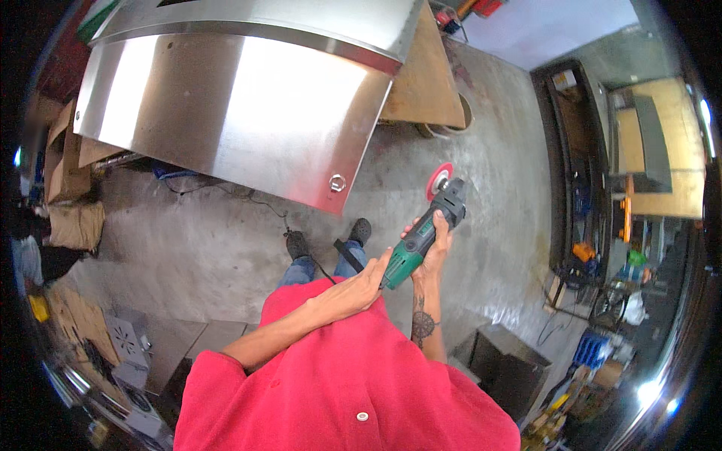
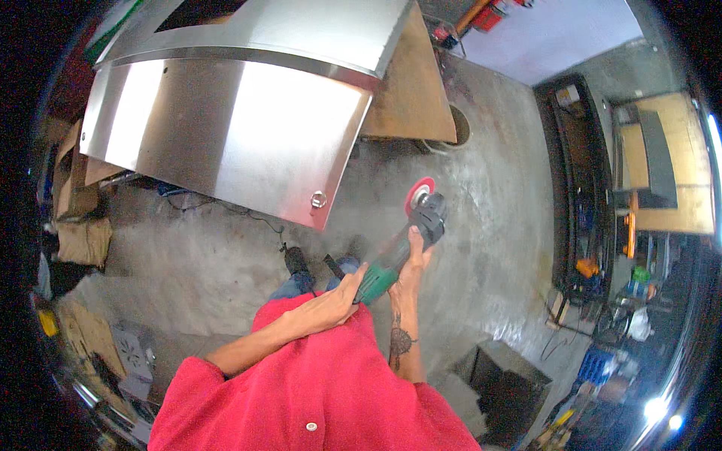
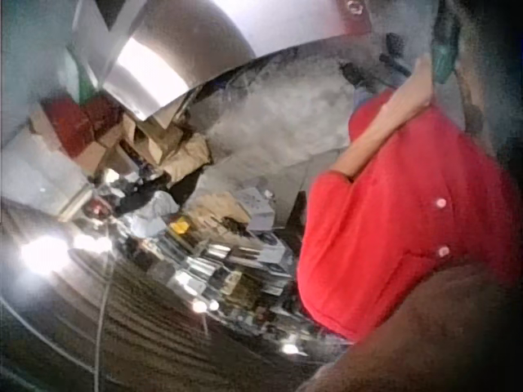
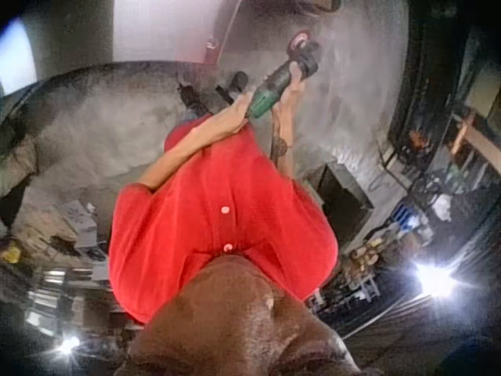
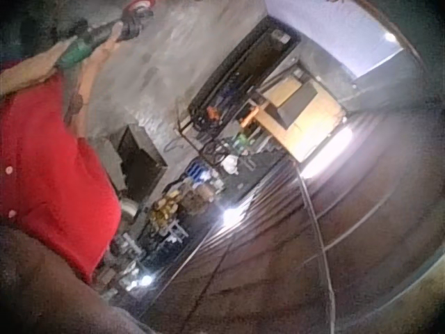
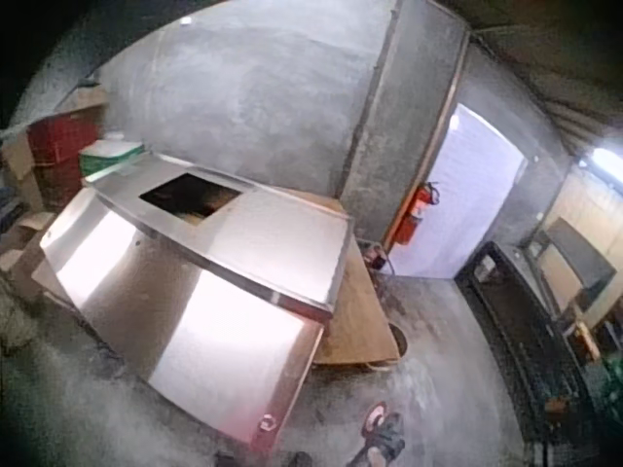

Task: The person uses a handheld angle grinder with a polishing pad to smooth and polish the surface of a large stainless steel metal piece. They then apply a paste from a small jar using a stick to treat specific spots on the metal.

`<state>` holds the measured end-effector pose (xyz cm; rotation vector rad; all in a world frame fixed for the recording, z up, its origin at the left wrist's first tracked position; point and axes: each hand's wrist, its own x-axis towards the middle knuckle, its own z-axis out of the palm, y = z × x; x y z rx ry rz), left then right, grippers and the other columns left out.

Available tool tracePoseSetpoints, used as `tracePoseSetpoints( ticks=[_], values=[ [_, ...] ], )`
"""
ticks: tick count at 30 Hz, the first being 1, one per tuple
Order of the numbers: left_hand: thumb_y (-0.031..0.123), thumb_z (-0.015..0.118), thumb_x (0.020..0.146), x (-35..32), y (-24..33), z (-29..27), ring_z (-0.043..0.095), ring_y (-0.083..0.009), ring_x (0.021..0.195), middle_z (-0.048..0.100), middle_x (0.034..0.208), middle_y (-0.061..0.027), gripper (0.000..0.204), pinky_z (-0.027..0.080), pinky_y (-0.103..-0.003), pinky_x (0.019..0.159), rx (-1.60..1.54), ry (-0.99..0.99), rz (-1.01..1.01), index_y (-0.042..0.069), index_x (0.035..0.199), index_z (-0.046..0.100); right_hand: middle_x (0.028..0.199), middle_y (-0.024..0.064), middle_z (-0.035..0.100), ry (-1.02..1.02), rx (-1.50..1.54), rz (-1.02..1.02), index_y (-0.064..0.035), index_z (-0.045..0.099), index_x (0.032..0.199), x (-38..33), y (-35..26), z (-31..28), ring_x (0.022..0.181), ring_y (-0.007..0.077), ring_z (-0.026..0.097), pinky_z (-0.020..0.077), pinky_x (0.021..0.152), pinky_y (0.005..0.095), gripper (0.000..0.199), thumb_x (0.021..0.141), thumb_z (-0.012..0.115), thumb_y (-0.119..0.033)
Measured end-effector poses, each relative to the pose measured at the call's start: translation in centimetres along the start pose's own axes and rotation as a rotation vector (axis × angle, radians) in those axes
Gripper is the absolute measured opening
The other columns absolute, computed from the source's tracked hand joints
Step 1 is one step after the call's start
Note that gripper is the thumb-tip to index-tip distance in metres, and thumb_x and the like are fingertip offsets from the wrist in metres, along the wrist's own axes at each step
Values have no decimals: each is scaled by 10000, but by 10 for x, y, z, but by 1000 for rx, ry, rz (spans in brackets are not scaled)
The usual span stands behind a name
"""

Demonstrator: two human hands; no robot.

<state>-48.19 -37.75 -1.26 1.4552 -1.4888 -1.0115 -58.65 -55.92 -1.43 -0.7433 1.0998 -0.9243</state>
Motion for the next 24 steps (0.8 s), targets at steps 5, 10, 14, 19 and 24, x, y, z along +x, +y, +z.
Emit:
tracePoseSetpoints(
  ticks=[5,10,14,19,24],
  values=[
    [301,684,1026,-16,4,-14,674,-543,1113,590,1317,-392,970,564,-533,947,2,-274,-117,-58,1684,69,882,129,669,-35,-82,21,-75,497,1265,-19,20,-17,682,230,724,641,588,377,442,1005,733,-343],
    [428,719,1019,17,-51,-105,689,-394,1175,728,1257,-205,489,544,-497,1034,275,-28,31,52,1330,692,916,142,674,-191,-194,188,-84,462,1316,-43,37,-22,675,238,733,645,585,384,489,998,746,-324],
    [175,665,1061,73,-115,-213,621,-401,1312,656,1398,-231,388,489,-469,1123,599,565,64,-16,1397,631,923,149,680,-266,-183,327,-84,443,1348,-66,62,-27,682,240,738,644,581,389,509,999,754,-286],
    [391,581,1098,126,-174,-286,494,-413,1439,540,1552,-206,538,350,-568,1219,946,783,169,32,1498,566,942,142,687,-302,-245,357,-97,397,1477,-88,79,-24,690,221,740,644,594,377,606,1018,746,-286],
    [483,507,1110,138,-190,-277,391,-365,1547,457,1633,-169,628,251,-539,1291,1073,790,98,66,1579,490,1122,116,644,-287,-248,412,-60,414,1488,-97,78,-17,684,192,703,619,595,346,610,1031,743,-295]
  ],
)
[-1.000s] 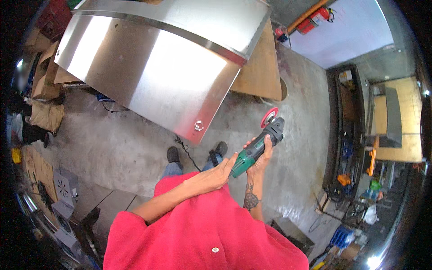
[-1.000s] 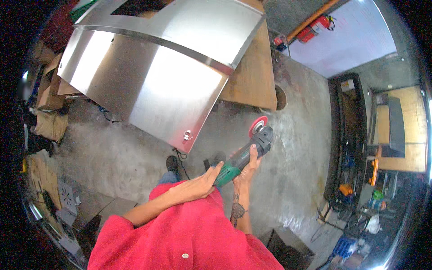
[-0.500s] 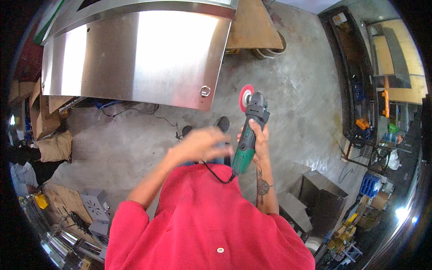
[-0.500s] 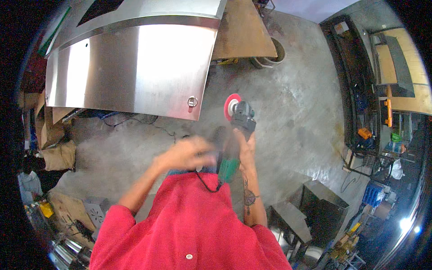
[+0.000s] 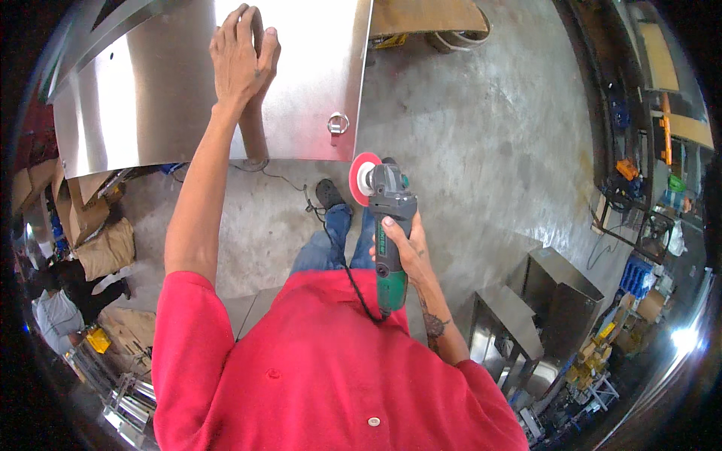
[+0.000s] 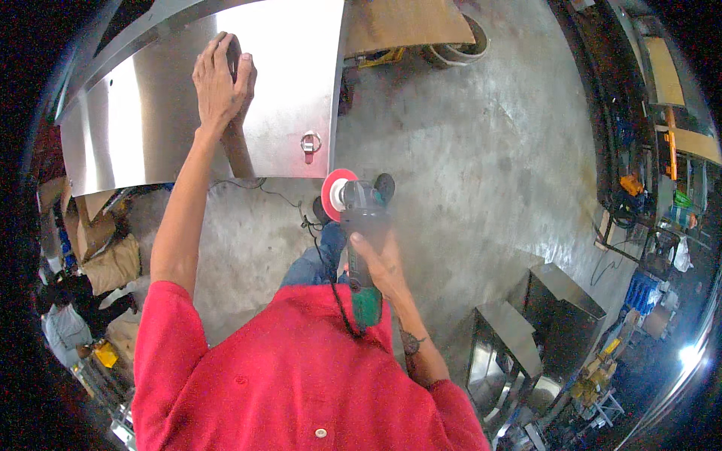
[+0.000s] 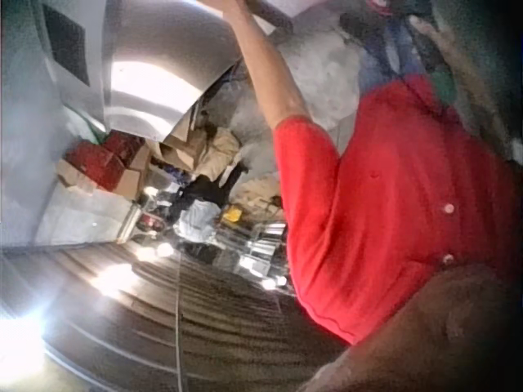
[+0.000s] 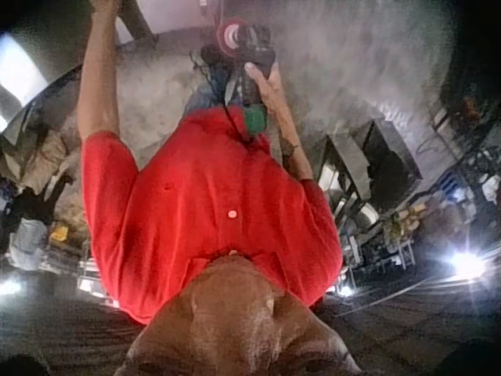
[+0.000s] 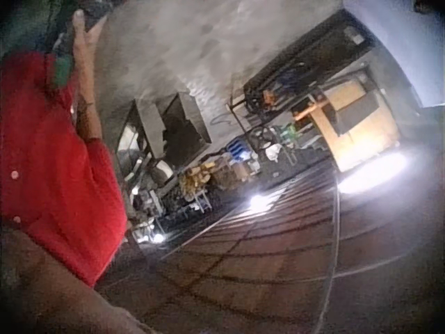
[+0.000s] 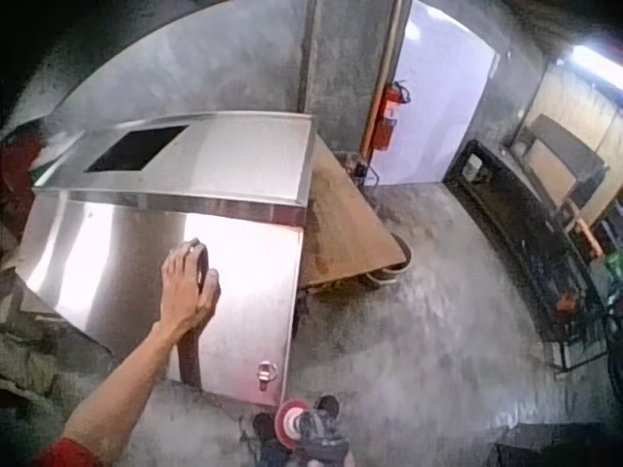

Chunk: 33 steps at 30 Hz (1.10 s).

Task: The person uses a handheld angle grinder with a polishing pad to smooth and polish the surface of a large stainless steel metal piece. They then apply a paste from a small jar using a stick to treat specific spots on the metal.

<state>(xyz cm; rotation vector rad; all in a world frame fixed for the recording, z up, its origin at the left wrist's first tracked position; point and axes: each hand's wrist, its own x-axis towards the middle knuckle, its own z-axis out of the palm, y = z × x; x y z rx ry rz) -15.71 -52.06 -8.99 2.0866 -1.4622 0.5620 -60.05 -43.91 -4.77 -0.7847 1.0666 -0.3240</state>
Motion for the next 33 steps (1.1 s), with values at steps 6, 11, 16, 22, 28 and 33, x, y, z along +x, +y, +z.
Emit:
tracePoseSetpoints(
  ticks=[6,11,16,22,28,33],
  values=[
    [477,490,1117,0,-1,-1,362,-346,1574,457,1642,-143,607,242,-534,1302,-24,-10,-2,95,1589,485,950,147,689,1,-45,-23,-118,363,1543,0,4,8,691,220,738,649,608,366,693,1015,751,-343],
    [471,487,1118,0,-2,-2,368,-351,1567,455,1645,-146,605,238,-534,1307,-9,-14,-5,95,1592,482,1027,137,666,19,-37,-20,-88,369,1541,3,3,10,700,214,730,640,615,359,703,1014,758,-344],
    [453,490,1115,-1,1,-1,380,-351,1558,466,1638,-145,588,247,-533,1304,8,-11,-15,96,1583,492,1193,116,618,9,-34,-27,-35,389,1533,7,-9,14,730,195,707,627,636,345,670,1037,742,-315],
    [421,517,1086,-1,6,-2,413,-351,1522,490,1602,-143,577,256,-558,1292,-26,5,-26,92,1559,497,987,144,669,14,-59,-100,-99,404,1480,26,-20,17,694,218,731,636,602,370,603,1037,726,-352],
    [380,527,1074,0,10,-6,410,-341,1530,483,1617,-138,567,248,-555,1304,-27,-21,-55,92,1562,496,936,152,676,-1,-53,-136,-119,396,1477,46,-46,21,685,230,738,636,590,377,606,1039,723,-381],
    [375,532,1075,-3,13,-8,387,-331,1552,460,1648,-139,588,217,-546,1321,-18,-72,-100,79,1579,475,941,154,673,-5,-65,-160,-119,386,1485,67,-77,24,678,234,737,638,589,376,607,1044,719,-371]
  ],
)
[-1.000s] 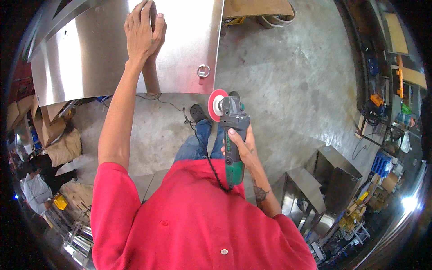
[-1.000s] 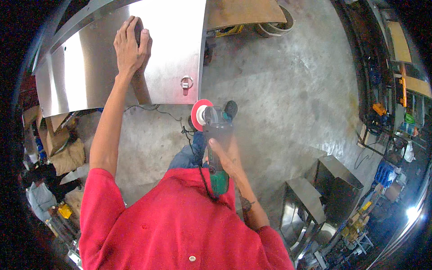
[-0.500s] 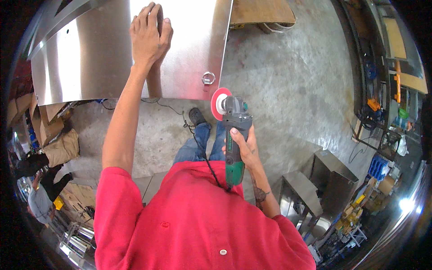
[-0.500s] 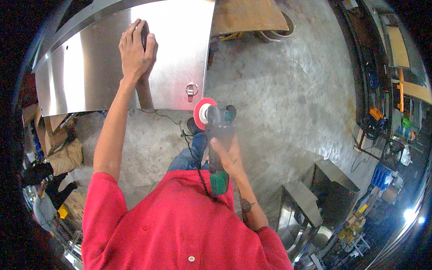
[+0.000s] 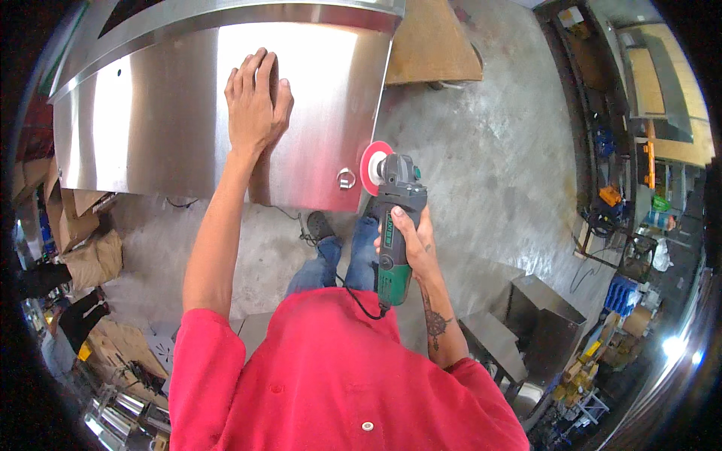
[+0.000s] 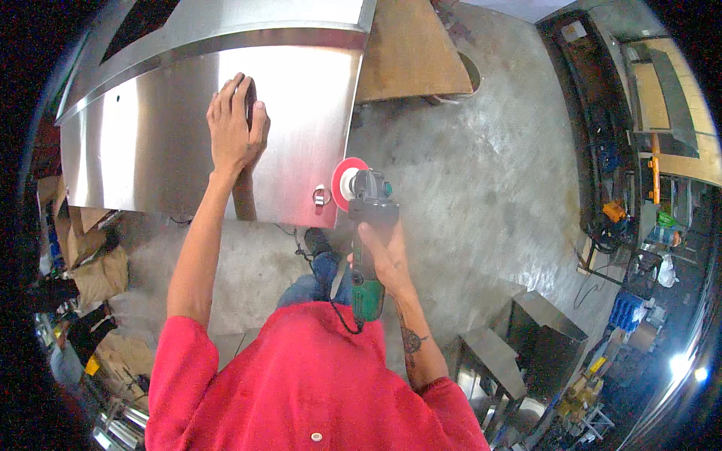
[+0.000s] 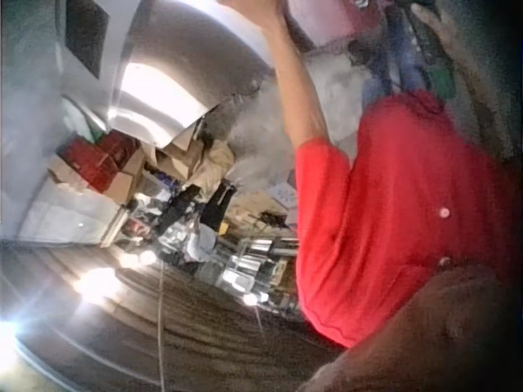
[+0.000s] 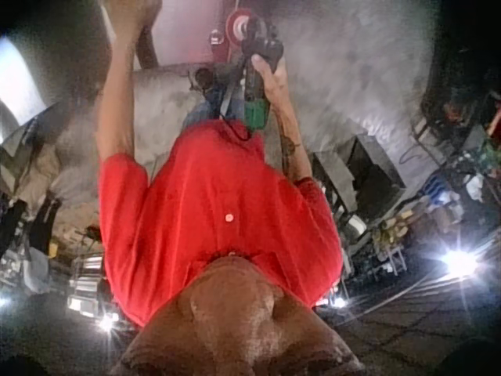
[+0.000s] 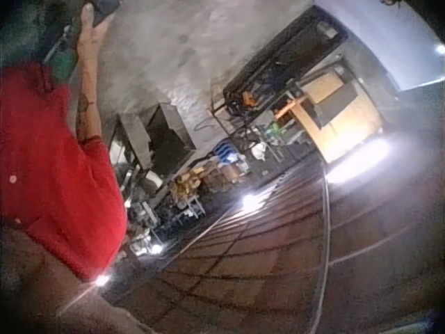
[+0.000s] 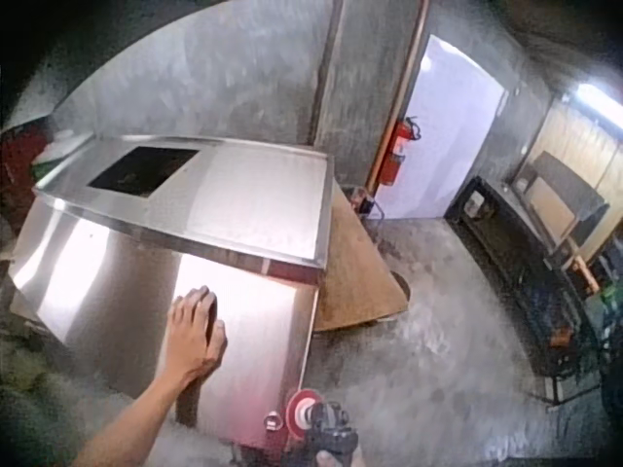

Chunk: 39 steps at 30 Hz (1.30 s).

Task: The person uses a handheld angle grinder with a polishing pad to smooth and polish the surface of a large stainless steel metal piece. They then apply a paste from a small jar using a stick to treat specific spots on the metal.

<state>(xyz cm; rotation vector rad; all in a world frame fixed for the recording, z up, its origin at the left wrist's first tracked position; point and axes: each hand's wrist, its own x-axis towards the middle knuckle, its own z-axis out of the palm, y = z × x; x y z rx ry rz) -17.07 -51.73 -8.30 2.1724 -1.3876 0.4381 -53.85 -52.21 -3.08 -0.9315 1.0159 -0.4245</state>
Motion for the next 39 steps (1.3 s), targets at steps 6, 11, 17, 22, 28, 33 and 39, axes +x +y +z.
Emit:
tracePoseSetpoints(
  ticks=[6,11,17,22,28,33,39],
  values=[
    [325,559,1051,-1,3,-1,388,-326,1550,457,1643,-125,589,223,-537,1321,-13,-16,-33,107,1591,469,935,144,664,4,-7,-45,-118,392,1477,35,-28,-1,665,230,736,639,580,370,597,1048,715,-379],
    [304,577,1036,0,3,2,404,-320,1537,471,1631,-112,591,240,-534,1315,4,2,-27,118,1589,478,922,137,655,14,-91,-108,-114,402,1465,69,-58,-1,652,219,731,636,565,360,618,1032,733,-402],
    [302,580,1036,2,2,1,430,-316,1521,480,1623,-109,583,271,-531,1303,21,11,-12,116,1581,490,909,127,649,36,-145,-182,-105,421,1444,102,-87,1,645,211,727,631,555,353,619,1021,740,-424],
    [297,578,1040,-1,2,1,433,-313,1519,486,1616,-113,577,268,-533,1304,27,12,-9,113,1579,490,905,125,648,-9,-176,-218,-100,426,1441,116,-109,3,638,207,723,626,544,346,626,1017,737,-441],
    [277,578,1059,-2,4,0,406,-313,1552,481,1640,-120,561,248,-531,1313,3,-2,-18,89,1581,493,880,119,654,-2,-145,-205,-81,446,1415,119,-121,7,634,208,725,628,542,348,612,1020,726,-455],
    [258,604,1032,-11,6,-4,482,-335,1459,522,1556,-172,518,305,-549,1265,-134,100,-41,57,1504,533,883,133,669,45,53,-146,-76,468,1354,91,-97,1,641,229,727,638,557,375,588,1019,707,-495],
    [342,658,1007,-88,137,-95,586,-490,1345,588,1452,-341,658,462,-545,1144,-824,-834,45,-69,1496,499,846,132,670,242,241,-169,-57,539,1210,51,-39,-37,647,258,724,638,563,394,541,1010,708,-531]
  ],
)
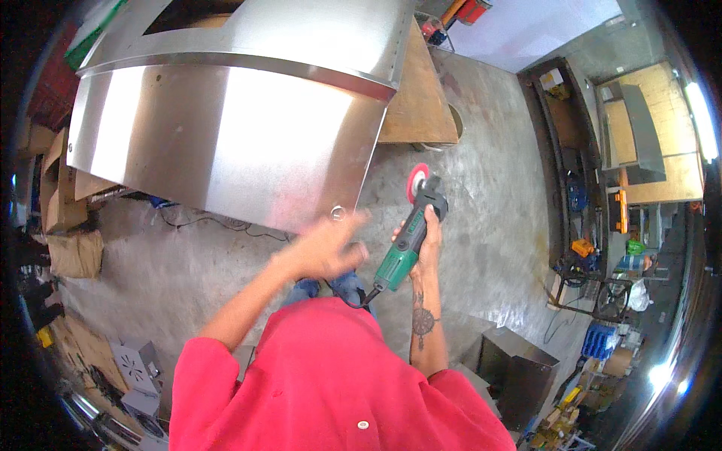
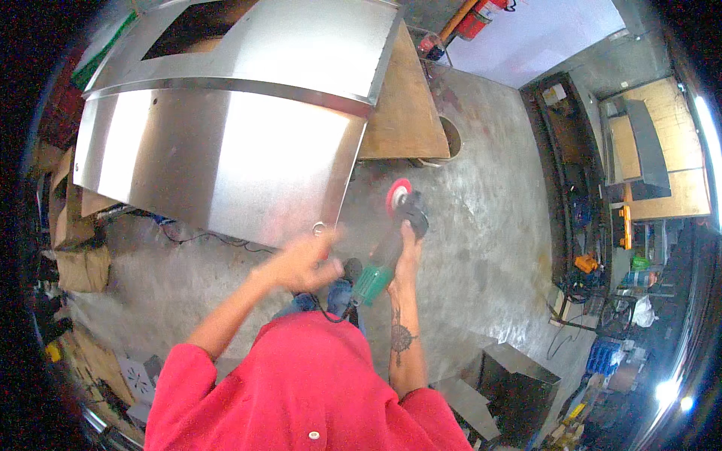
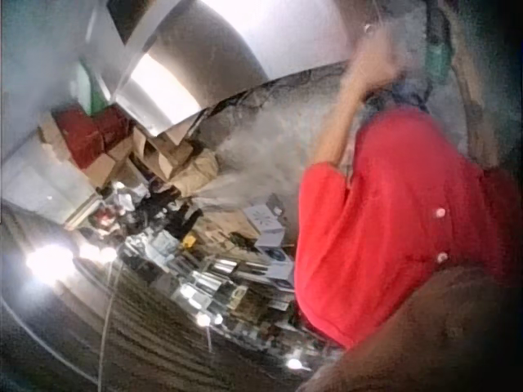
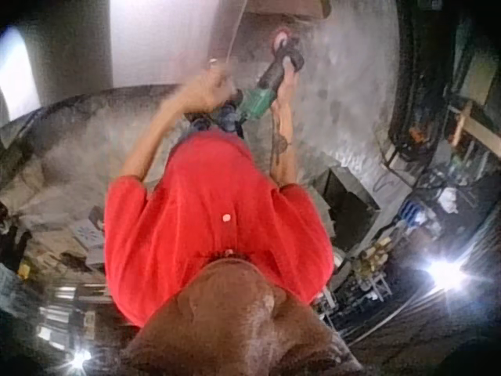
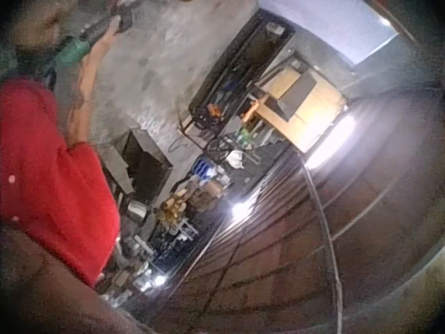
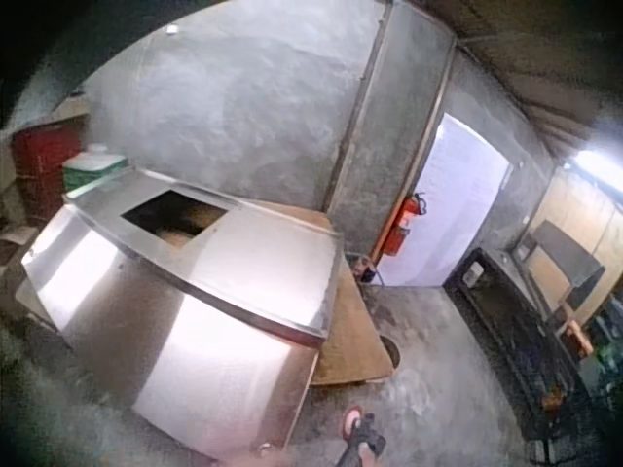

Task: The person uses a handheld angle grinder with a polishing pad to smooth and polish the surface of a large stainless steel metal piece. They then apply a paste from a small jar using a stick to treat specific spots on the metal.

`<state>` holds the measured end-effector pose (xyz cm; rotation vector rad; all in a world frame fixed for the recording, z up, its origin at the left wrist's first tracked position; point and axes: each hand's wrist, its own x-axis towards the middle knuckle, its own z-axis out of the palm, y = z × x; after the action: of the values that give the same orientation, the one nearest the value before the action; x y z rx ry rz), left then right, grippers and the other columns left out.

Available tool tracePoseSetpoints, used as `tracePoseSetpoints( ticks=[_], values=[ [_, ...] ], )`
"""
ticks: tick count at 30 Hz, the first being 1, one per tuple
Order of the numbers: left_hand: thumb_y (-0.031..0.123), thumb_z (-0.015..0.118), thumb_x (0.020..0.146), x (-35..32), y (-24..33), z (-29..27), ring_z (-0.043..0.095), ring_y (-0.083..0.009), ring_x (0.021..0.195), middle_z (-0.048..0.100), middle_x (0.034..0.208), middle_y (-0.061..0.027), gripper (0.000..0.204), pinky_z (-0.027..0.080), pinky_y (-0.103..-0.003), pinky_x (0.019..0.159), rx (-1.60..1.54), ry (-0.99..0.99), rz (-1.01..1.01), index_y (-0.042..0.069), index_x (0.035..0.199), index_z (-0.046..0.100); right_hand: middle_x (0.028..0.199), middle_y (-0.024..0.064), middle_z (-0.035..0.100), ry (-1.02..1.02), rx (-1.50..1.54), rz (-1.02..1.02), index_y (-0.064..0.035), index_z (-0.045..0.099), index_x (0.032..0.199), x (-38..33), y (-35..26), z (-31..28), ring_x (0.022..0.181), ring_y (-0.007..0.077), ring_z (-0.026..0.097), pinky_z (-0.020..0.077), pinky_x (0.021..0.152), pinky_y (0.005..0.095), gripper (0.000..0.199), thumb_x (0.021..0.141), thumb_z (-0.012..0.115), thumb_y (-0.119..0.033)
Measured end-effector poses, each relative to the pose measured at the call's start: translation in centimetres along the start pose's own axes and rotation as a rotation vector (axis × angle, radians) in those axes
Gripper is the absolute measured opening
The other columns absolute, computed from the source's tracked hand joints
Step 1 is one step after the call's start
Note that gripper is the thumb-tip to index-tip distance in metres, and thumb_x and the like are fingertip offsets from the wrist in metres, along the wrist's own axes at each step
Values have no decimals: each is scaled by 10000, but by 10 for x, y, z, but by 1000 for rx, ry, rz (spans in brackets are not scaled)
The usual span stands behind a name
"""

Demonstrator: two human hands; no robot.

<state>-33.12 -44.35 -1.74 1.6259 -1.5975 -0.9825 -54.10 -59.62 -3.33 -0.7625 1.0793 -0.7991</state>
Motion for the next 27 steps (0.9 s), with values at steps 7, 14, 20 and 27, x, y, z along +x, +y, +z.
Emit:
tracePoseSetpoints(
  ticks=[7,14,20,27],
  values=[
    [155,639,997,-65,27,112,485,-508,1454,382,1594,-408,859,418,-499,1207,-304,-66,251,-112,1646,144,809,97,644,172,75,-61,-73,549,1184,-45,18,-29,626,257,693,620,550,411,509,1004,723,-517],
    [118,633,983,-83,27,106,517,-511,1409,444,1556,-381,813,438,-501,1178,-360,66,161,-61,1649,202,864,125,656,135,35,-258,-69,526,1147,-70,10,14,649,261,704,618,564,403,481,1020,713,-493],
    [390,794,976,-112,15,71,356,-361,1572,381,1667,-291,1012,282,-425,1302,-565,-17,171,-85,1654,211,915,117,664,-95,-96,-263,-60,525,1226,-101,1,70,698,248,714,618,599,397,543,1031,696,-538],
    [408,873,919,-158,13,43,633,-113,1043,662,1162,-78,935,547,-299,855,-836,498,-105,-44,1575,385,1066,159,689,-803,53,78,-4,558,1391,-137,45,152,998,330,705,577,963,499,532,1127,559,-466]
  ],
)
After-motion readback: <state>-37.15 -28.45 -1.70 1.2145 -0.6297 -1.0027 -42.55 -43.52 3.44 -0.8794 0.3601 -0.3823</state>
